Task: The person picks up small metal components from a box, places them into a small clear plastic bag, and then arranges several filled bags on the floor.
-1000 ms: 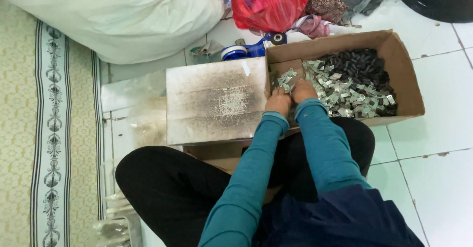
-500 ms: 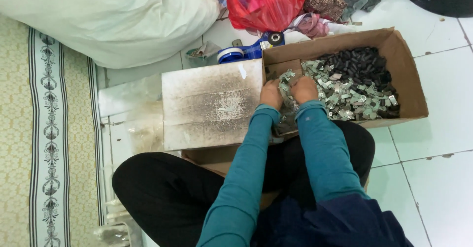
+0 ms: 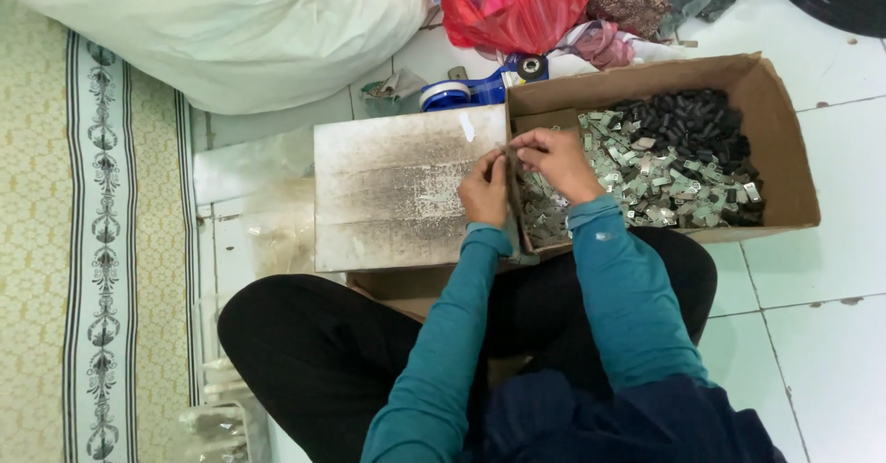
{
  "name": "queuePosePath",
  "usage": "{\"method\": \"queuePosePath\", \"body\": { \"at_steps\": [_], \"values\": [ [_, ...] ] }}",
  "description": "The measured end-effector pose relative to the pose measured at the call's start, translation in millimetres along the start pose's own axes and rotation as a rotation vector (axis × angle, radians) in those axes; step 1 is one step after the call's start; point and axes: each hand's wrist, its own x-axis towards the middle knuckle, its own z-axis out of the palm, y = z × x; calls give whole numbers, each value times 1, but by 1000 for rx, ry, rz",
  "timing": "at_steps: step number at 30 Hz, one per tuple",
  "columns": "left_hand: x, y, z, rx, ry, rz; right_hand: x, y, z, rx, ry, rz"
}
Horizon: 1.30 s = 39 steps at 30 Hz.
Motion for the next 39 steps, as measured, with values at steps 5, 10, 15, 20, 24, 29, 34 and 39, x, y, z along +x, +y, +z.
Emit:
{"method": "queuePosePath", "body": {
  "at_steps": [5, 10, 15, 20, 24, 29, 34, 39],
  "values": [
    [-6, 16, -59, -117, 262, 51, -8, -21, 33, -134, -128, -106],
    [-5, 26, -78, -108, 351, 60, 3, -9, 28, -108, -120, -118],
    [-3, 37, -41, -29, 1, 275, 19, 14, -30, -207, 273, -11],
    [-6, -22, 67, 392, -573, 237, 37, 82, -51, -348, 374, 93],
    [-1, -53, 115, 762, -828, -10, 44, 123, -36, -755, 181, 325],
    [11, -37, 106, 660, -781, -66, 56, 167, -20, -949, 95, 352],
    [17, 4, 79, 580, -831, -139, 43, 130, -27, -727, 157, 332],
    [17, -1, 69, 302, -480, -12, 46, 112, -37, -476, 206, 473]
  ]
}}
